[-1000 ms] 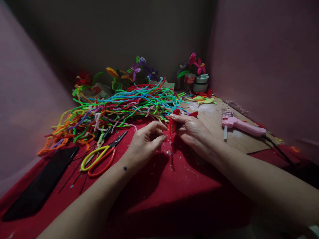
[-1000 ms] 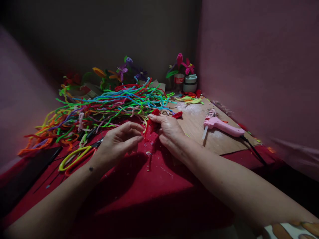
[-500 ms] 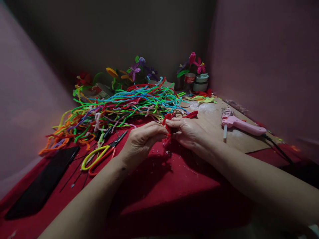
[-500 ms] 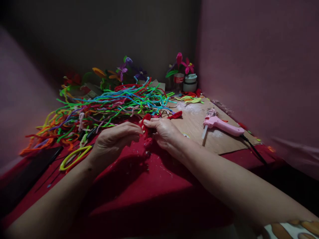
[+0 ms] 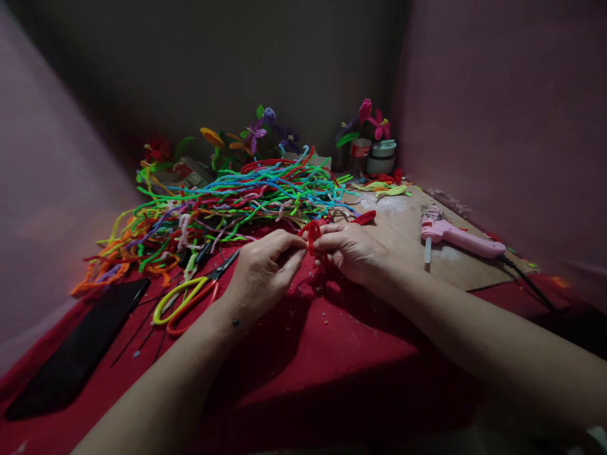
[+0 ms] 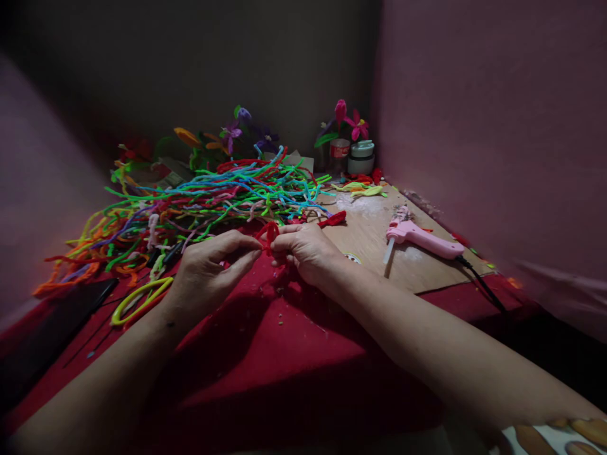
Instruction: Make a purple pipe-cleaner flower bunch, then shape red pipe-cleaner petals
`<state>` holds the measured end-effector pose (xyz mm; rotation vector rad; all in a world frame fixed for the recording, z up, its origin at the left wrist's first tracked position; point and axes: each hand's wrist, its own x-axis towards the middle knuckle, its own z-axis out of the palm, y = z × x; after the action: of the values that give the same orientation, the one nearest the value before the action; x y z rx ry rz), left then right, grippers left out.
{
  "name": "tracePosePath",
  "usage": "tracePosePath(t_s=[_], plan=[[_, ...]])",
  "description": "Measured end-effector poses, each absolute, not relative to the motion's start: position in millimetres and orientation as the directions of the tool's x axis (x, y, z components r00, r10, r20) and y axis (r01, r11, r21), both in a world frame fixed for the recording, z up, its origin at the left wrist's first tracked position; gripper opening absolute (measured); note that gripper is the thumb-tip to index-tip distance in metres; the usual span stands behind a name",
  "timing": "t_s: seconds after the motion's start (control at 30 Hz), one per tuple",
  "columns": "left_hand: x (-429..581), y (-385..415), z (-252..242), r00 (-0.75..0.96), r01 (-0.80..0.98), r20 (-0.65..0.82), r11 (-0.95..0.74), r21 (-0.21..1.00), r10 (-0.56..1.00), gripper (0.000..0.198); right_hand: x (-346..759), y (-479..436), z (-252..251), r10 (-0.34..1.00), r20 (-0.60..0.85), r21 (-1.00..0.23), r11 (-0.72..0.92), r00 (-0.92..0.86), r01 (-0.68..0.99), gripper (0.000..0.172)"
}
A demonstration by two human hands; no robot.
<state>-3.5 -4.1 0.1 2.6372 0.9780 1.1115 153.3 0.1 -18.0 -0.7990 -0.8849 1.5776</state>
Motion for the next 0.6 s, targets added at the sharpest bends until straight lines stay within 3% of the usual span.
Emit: tracePosePath(t_s=[0.33, 0.6], plan=[[-3.9, -6.9, -0.9, 0.595, 0.609, 0.559, -0.778, 0.155, 0.577, 0.015, 149.7, -4.1, -16.6, 0.988, -0.038, -0.91, -0.095, -0.147, -0.403, 0.011], [-1.8, -8.0, -11.2, 0.656, 0.703, 0.531, -0.689, -0.174, 0.536, 0.018, 144.0, -6.3, -23.2, 0.985, -0.087, -0.96, -0.123, -0.149, -0.252, 0.011]])
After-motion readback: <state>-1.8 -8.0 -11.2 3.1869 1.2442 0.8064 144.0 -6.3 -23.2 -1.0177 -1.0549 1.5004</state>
